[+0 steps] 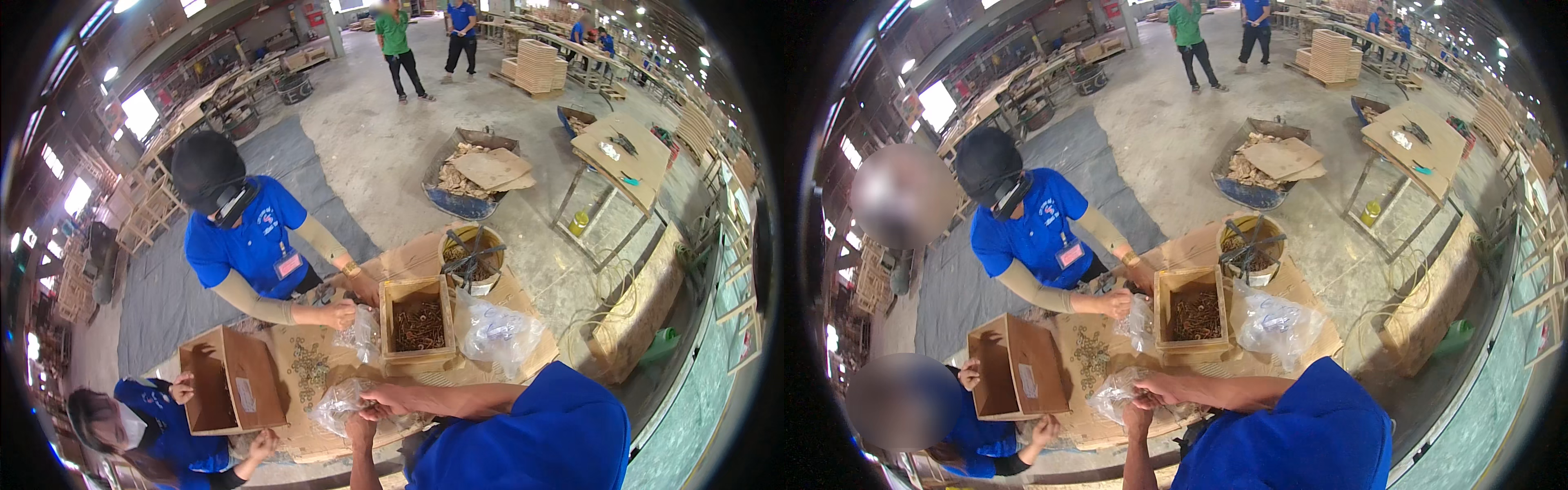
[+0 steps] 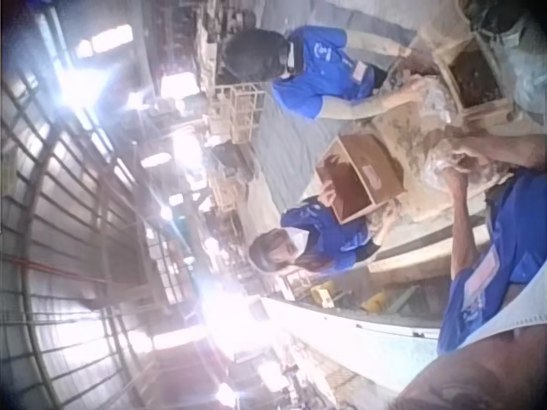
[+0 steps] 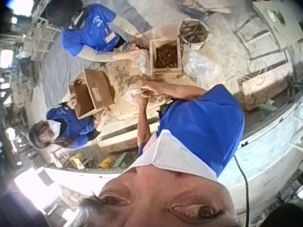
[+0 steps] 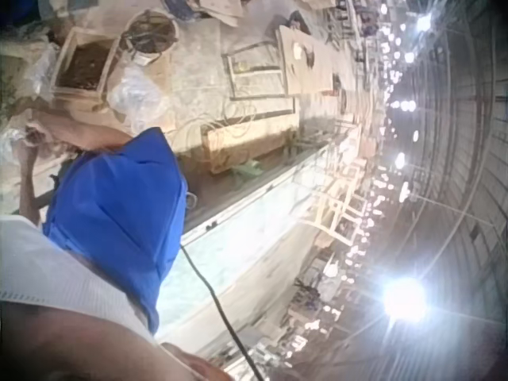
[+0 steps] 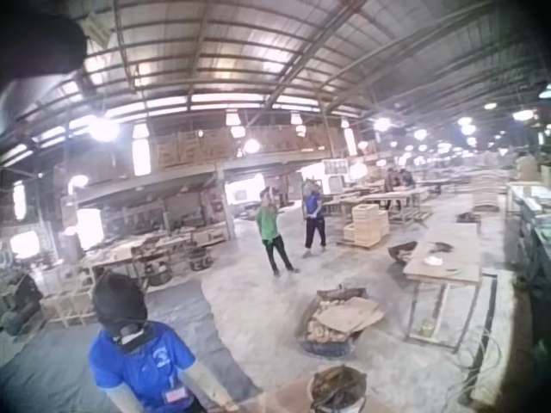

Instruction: The person sorts small metal fasteners by hand, picking them from a plastic bag and placing them into a wooden box. Two coworkers also sort fasteners at the same table. The person occasionally transfers sorted items between containers.

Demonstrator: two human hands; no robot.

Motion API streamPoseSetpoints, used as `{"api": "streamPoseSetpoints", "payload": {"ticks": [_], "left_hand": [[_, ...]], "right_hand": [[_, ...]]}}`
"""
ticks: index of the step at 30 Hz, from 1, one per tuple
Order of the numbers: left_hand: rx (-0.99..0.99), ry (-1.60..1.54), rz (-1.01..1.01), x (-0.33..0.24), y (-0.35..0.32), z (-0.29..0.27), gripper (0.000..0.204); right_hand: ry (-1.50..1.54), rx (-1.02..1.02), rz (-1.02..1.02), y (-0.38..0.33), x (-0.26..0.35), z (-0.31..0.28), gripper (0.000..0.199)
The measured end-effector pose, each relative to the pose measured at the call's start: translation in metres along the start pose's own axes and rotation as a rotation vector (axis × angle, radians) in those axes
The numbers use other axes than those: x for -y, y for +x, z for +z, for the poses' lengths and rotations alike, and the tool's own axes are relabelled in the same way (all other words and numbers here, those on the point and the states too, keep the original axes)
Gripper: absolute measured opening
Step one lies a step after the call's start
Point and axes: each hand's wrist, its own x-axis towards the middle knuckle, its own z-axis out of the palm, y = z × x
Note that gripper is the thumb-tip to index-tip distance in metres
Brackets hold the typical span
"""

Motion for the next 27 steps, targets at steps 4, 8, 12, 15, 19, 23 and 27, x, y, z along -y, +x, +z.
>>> {"api": "streamPoseSetpoints", "payload": {"ticks": [4,8,12,15,19,23,27], "left_hand": [[-0.334,-0.002,0.084,0.012,-0.014,0.018,0.03],[-0.249,0.021,-0.02,0.021,-0.009,0.016,0.027],[-0.408,-0.13,-0.202,0.034,-0.026,0.014,0.049],[-0.373,-1.253,-0.434,0.047,-0.048,0.013,0.055],[-0.341,-1.91,-0.299,0.006,-0.069,-0.002,0.038],[-0.279,-1.949,-0.147,-0.019,-0.081,-0.022,0.019],[-0.317,-1.862,0.008,-0.034,-0.074,-0.021,0.014]], "right_hand": [[-0.037,-0.083,0.034,-0.036,-0.013,-0.022,0.016],[-0.041,-0.021,0.017,-0.05,-0.016,-0.043,0.013],[0.056,-0.06,-0.032,-0.056,-0.012,-0.039,0.014],[0.212,-0.126,0.067,-0.056,-0.003,-0.027,0.018],[0.333,-0.033,0.094,-0.039,-0.013,-0.047,0.02],[-0.057,-0.009,-0.12,-0.044,-0.004,-0.024,0.021],[-0.13,0.062,-0.045,-0.05,0.002,-0.025,0.022]]}}
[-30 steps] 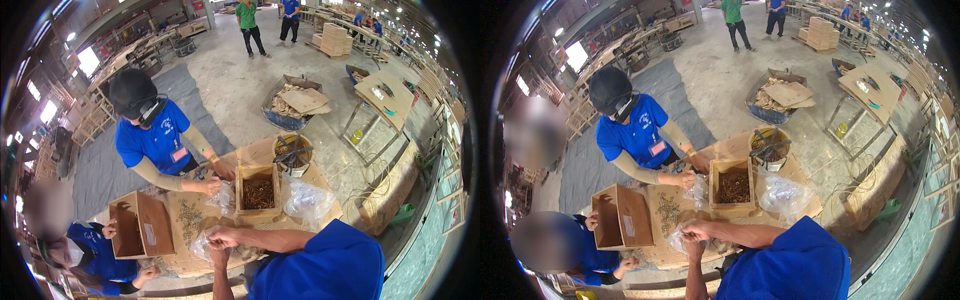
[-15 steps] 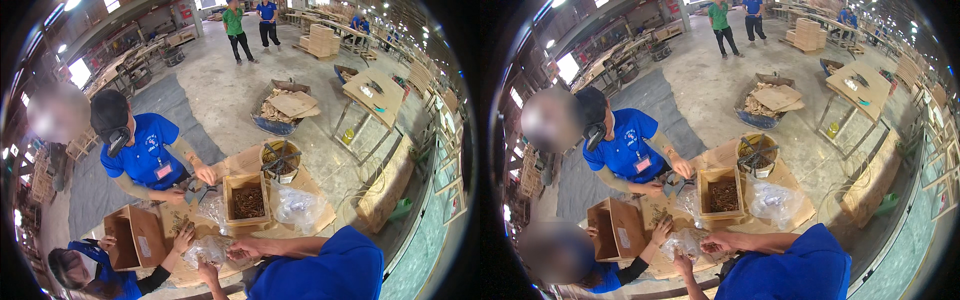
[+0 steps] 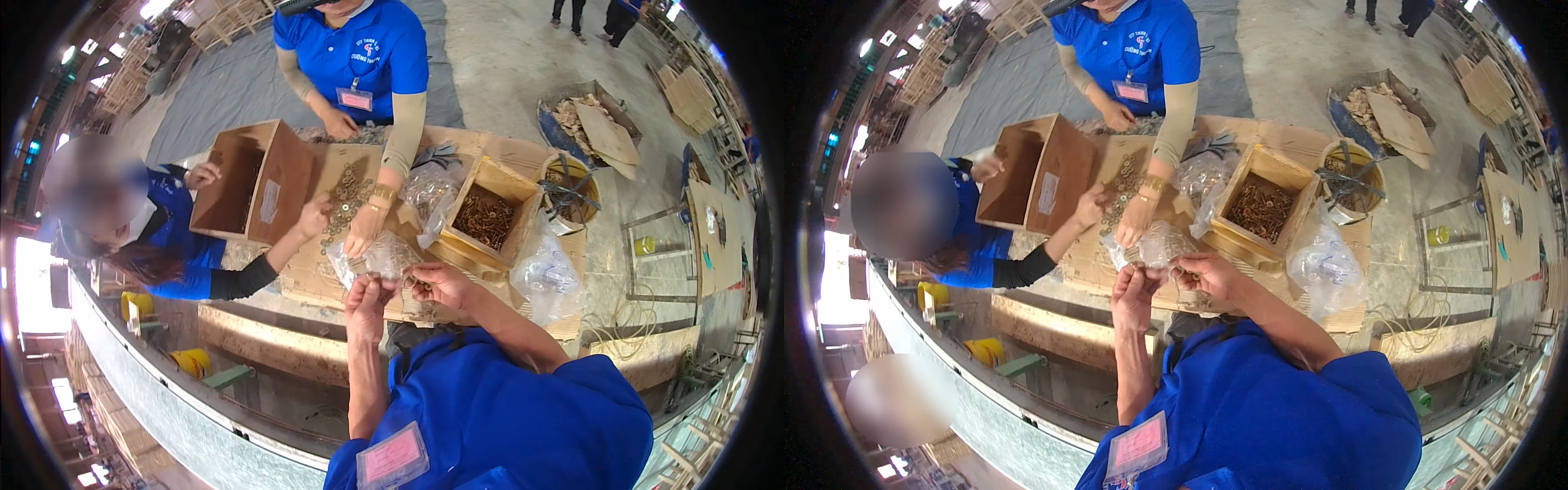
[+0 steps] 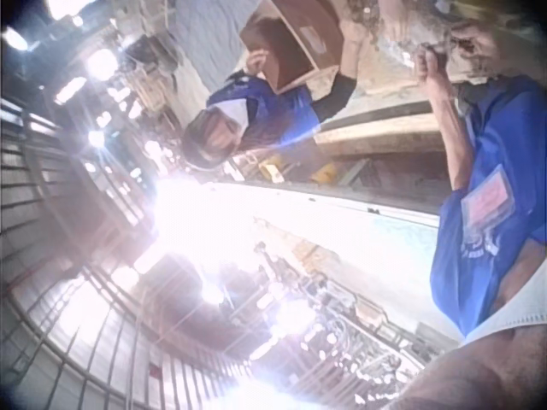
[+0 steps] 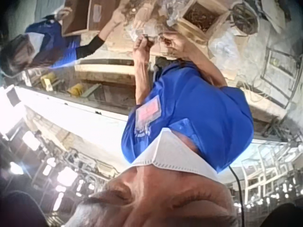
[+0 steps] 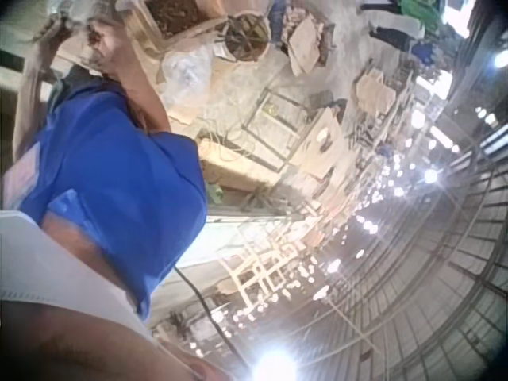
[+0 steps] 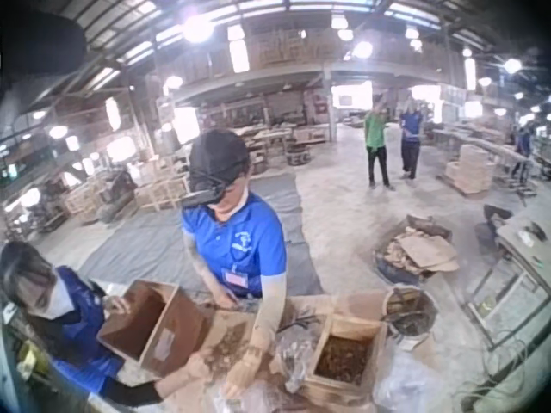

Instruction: The person sorts small metal fasteners by hand, picking them from a plastic bag and placing them into a wooden box. Two coworkers also sort fasteners at the same table. The person occasionally transfers sorted items between containers.

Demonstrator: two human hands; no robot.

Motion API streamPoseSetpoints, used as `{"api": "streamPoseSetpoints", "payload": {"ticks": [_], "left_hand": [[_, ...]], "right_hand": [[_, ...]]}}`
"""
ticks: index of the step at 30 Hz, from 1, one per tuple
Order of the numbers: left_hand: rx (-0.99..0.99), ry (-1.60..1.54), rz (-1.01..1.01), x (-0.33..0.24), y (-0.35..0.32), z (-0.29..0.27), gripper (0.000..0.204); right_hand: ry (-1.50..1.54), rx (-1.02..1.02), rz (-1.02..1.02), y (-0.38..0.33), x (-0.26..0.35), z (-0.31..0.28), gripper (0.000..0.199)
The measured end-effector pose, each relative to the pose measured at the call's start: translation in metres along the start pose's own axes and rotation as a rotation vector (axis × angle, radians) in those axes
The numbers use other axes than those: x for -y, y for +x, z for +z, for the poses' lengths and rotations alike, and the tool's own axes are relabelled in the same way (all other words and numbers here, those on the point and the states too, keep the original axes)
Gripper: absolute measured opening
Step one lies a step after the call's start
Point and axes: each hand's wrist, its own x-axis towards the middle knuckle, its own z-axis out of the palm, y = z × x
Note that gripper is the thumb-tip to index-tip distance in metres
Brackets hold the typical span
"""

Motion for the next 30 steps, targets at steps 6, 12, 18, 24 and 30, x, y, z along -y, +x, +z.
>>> {"api": "streamPoseSetpoints", "payload": {"ticks": [6,12,18,24,30], "left_hand": [[0.084,0.367,0.199,0.019,0.008,0.026,0.013],[0.111,0.5,0.171,0.034,0.01,0.015,0.017],[0.141,0.87,0.207,0.021,0.005,0.023,0.017],[0.016,0.292,-0.071,0.024,0.0,0.008,0.032],[-0.09,-0.301,-0.196,0.034,0.001,0.001,0.032]], "right_hand": [[0.025,-0.133,0.05,-0.002,-0.009,-0.007,0.024],[0.046,-0.092,0.041,-0.005,-0.008,0.003,0.025],[0.005,-0.14,0.029,-0.016,-0.004,0.019,0.025],[-0.03,-0.094,0.012,-0.01,-0.01,0.011,0.024],[-0.179,-0.102,0.116,-0.001,-0.002,0.035,0.025]]}}
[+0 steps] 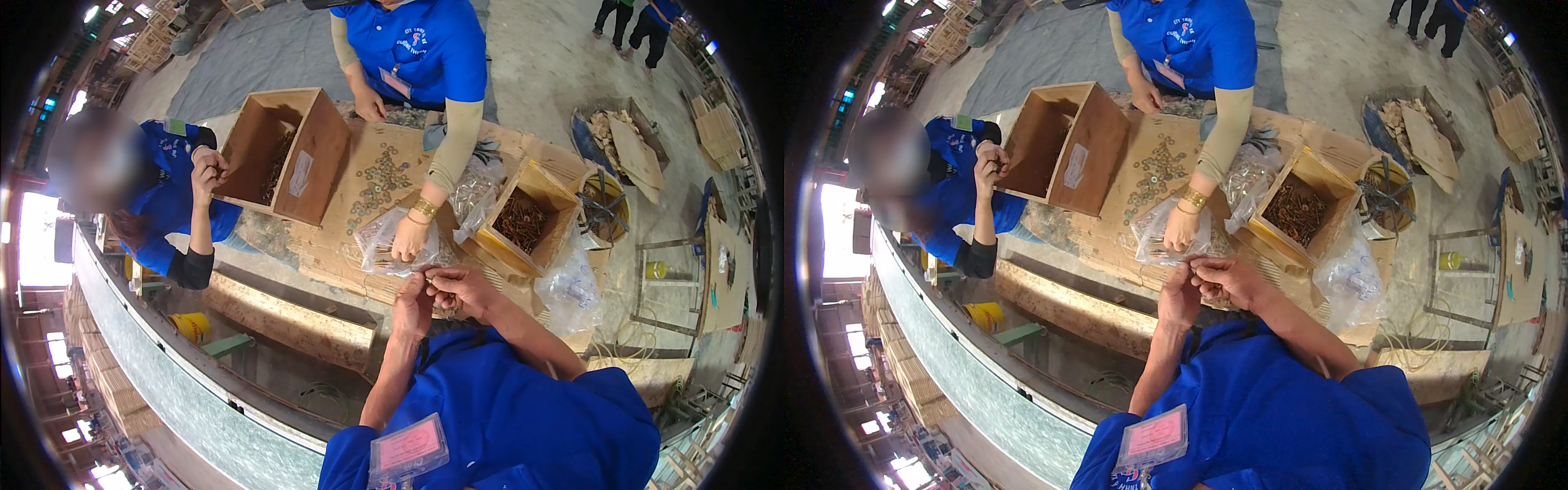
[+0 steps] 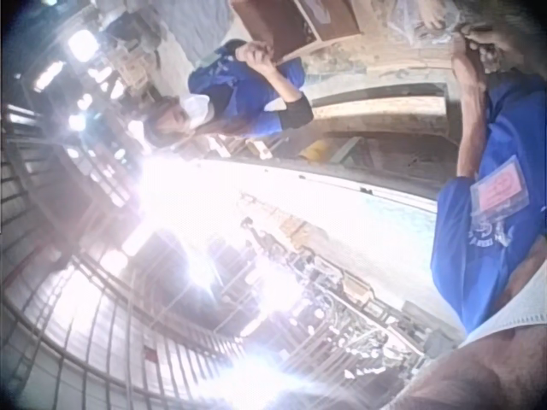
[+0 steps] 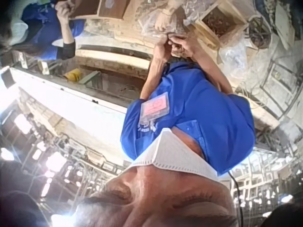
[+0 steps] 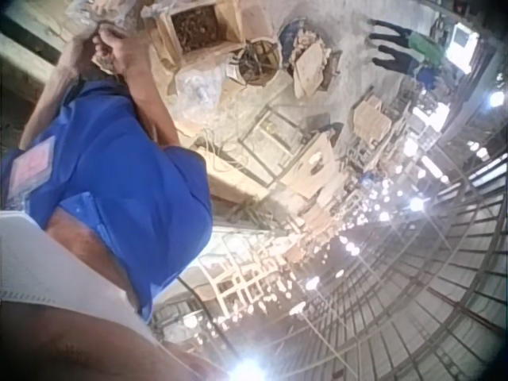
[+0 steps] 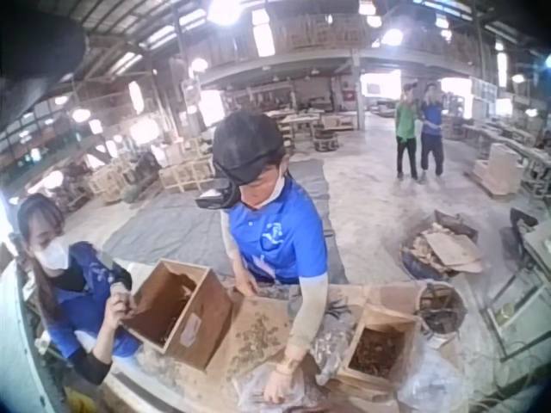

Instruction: The person sorts small metal fasteners by hand, picking them from a plastic bag and placing them into a wooden box. Two coworkers also sort fasteners at the same table. The person occasionally transfers sorted items between containers.

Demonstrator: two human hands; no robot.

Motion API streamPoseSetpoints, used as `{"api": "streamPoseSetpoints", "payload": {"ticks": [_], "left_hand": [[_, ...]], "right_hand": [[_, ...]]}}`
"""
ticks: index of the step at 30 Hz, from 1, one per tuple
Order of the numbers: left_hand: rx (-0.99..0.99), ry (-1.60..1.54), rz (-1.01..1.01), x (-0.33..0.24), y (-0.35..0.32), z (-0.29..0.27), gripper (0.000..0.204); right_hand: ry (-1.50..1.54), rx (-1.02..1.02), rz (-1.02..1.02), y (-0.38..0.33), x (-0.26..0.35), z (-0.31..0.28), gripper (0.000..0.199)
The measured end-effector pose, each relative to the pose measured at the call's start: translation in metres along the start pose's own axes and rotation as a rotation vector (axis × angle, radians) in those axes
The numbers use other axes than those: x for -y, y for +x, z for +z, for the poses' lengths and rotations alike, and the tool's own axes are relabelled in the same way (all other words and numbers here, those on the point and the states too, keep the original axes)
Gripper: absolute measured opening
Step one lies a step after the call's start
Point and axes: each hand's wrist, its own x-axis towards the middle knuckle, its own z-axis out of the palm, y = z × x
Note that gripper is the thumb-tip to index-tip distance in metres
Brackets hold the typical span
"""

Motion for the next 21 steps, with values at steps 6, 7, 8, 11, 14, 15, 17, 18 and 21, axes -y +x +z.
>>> {"api": "streamPoseSetpoints", "payload": {"ticks": [6,7,8,11,14,15,17,18,21], "left_hand": [[-0.167,0.15,0.521,-0.035,0.022,-0.032,0.008],[-0.182,0.115,0.486,-0.043,0.024,-0.045,0.007],[-0.217,0.059,0.4,-0.048,0.026,-0.056,0.005],[-0.413,0.611,0.221,-0.054,0.041,-0.088,0.008],[-0.45,1.327,0.29,-0.051,0.066,-0.091,0.02],[-0.438,1.529,0.294,-0.05,0.073,-0.087,0.023],[-0.447,1.931,0.247,-0.043,0.086,-0.06,0.028],[-0.446,1.992,0.25,-0.041,0.09,-0.06,0.028],[-0.409,2.163,0.309,-0.035,0.098,-0.066,0.025]], "right_hand": [[0.108,-0.139,0.007,0.013,-0.023,-0.019,0.032],[0.12,-0.119,0.01,0.012,-0.021,-0.02,0.033],[0.083,-0.107,0.009,0.011,-0.019,-0.021,0.033],[-0.024,-0.072,0.027,0.006,-0.012,-0.013,0.034],[-0.113,-0.06,0.051,0.002,0.0,-0.003,0.03],[-0.139,-0.061,0.057,-0.001,0.002,-0.001,0.028],[-0.128,-0.076,0.062,-0.008,0.002,-0.006,0.027],[-0.11,-0.069,0.072,-0.008,0.002,-0.003,0.026],[-0.092,-0.049,0.077,-0.007,-0.003,-0.001,0.027]]}}
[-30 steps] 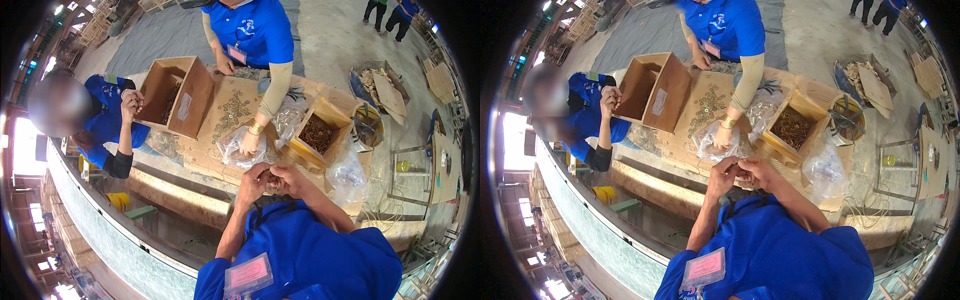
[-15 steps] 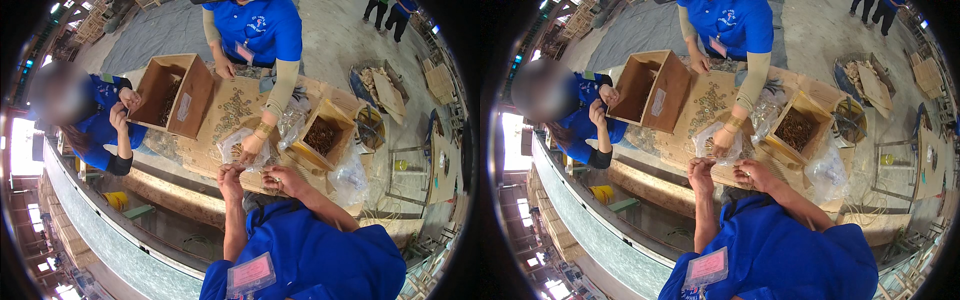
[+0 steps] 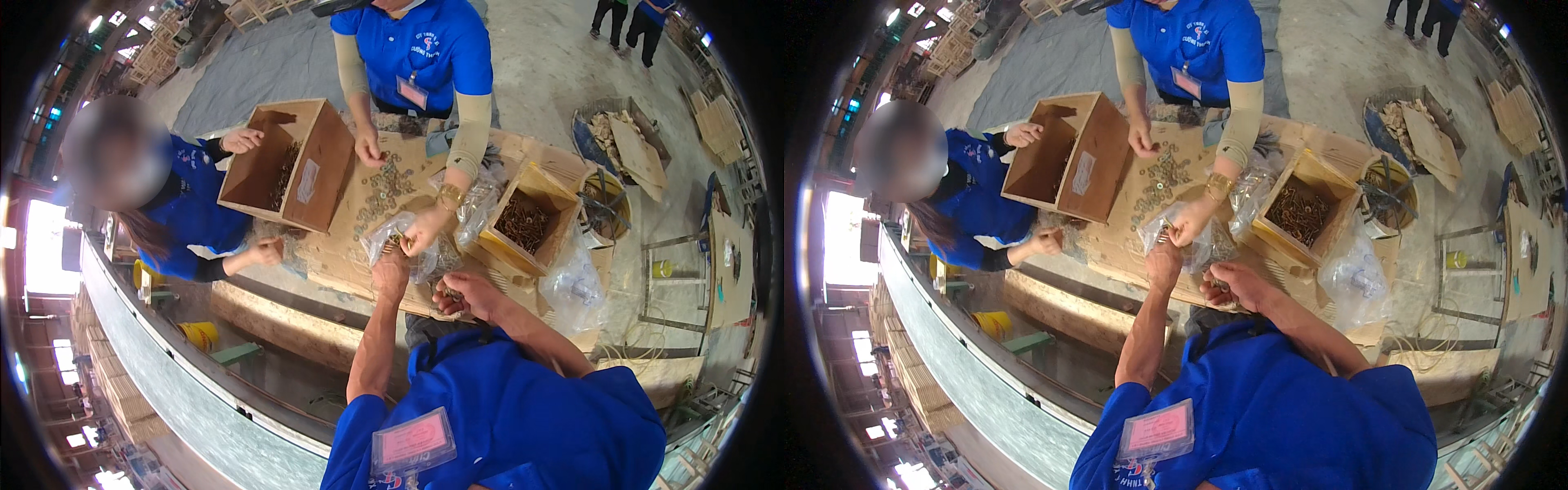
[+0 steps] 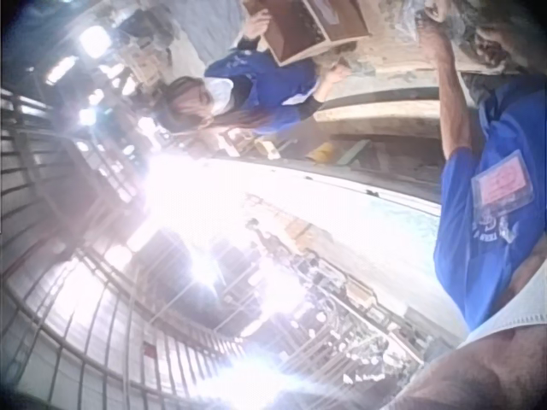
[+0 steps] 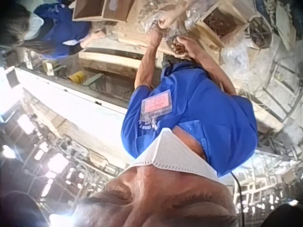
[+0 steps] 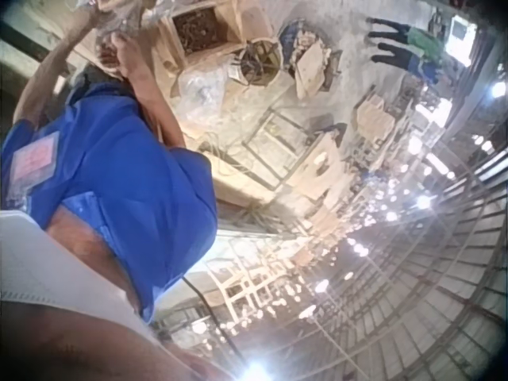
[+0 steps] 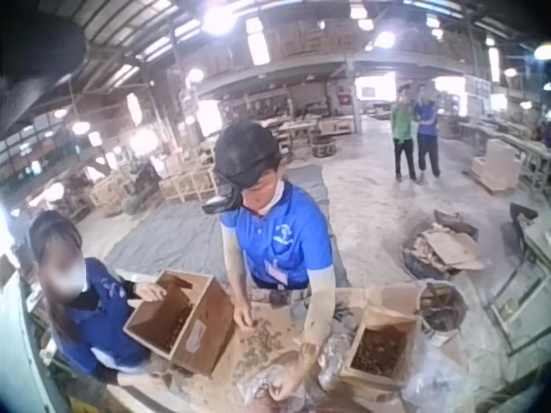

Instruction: The person sorts small metal fasteners by hand, picking them from a plastic bag and placing them into a wooden box. Two coworkers also sort fasteners at the same table. The person occasionally transfers sorted items between containers.

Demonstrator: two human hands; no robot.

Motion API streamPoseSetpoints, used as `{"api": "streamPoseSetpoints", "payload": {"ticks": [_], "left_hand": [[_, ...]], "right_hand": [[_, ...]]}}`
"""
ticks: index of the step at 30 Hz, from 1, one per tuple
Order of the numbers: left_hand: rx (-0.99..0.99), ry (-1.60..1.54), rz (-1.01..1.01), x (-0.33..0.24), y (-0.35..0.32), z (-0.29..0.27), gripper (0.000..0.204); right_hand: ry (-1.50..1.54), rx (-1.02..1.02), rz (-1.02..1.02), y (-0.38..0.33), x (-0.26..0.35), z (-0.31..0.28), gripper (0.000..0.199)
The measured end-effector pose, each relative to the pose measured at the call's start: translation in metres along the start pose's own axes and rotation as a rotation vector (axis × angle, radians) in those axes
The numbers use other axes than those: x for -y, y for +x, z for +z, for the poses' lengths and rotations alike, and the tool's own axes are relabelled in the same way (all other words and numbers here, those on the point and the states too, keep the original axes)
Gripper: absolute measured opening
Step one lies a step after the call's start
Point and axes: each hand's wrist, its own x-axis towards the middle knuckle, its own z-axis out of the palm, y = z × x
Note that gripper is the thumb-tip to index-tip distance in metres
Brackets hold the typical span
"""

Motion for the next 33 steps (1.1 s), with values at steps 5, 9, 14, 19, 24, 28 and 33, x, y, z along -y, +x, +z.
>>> {"api": "streamPoseSetpoints", "payload": {"ticks": [5,9,14,19,24,28,33], "left_hand": [[0.109,-0.044,0.061,-0.004,-0.004,-0.015,0.027],[0.093,-0.483,-0.149,0.014,-0.024,-0.032,0.028],[0.26,-1.11,-0.201,-0.03,-0.081,-0.076,0.021],[0.268,-1.028,-0.066,-0.056,-0.108,-0.095,0.021],[0.244,-0.898,-0.068,-0.062,-0.104,-0.099,0.019],[0.197,-0.861,-0.017,-0.069,-0.101,-0.1,0.02],[0.168,-0.846,0.018,-0.079,-0.1,-0.106,0.022]], "right_hand": [[0.05,-0.089,-0.021,0.0,-0.007,-0.013,0.032],[0.169,-0.106,-0.057,0.011,-0.013,-0.017,0.031],[0.361,-0.018,-0.126,0.03,-0.02,-0.033,0.026],[0.329,0.058,-0.197,0.036,-0.016,-0.022,0.024],[0.341,0.048,-0.191,0.031,-0.012,-0.02,0.023],[0.201,-0.084,-0.16,0.026,-0.011,-0.02,0.025],[0.183,-0.115,-0.165,0.023,-0.01,-0.022,0.025]]}}
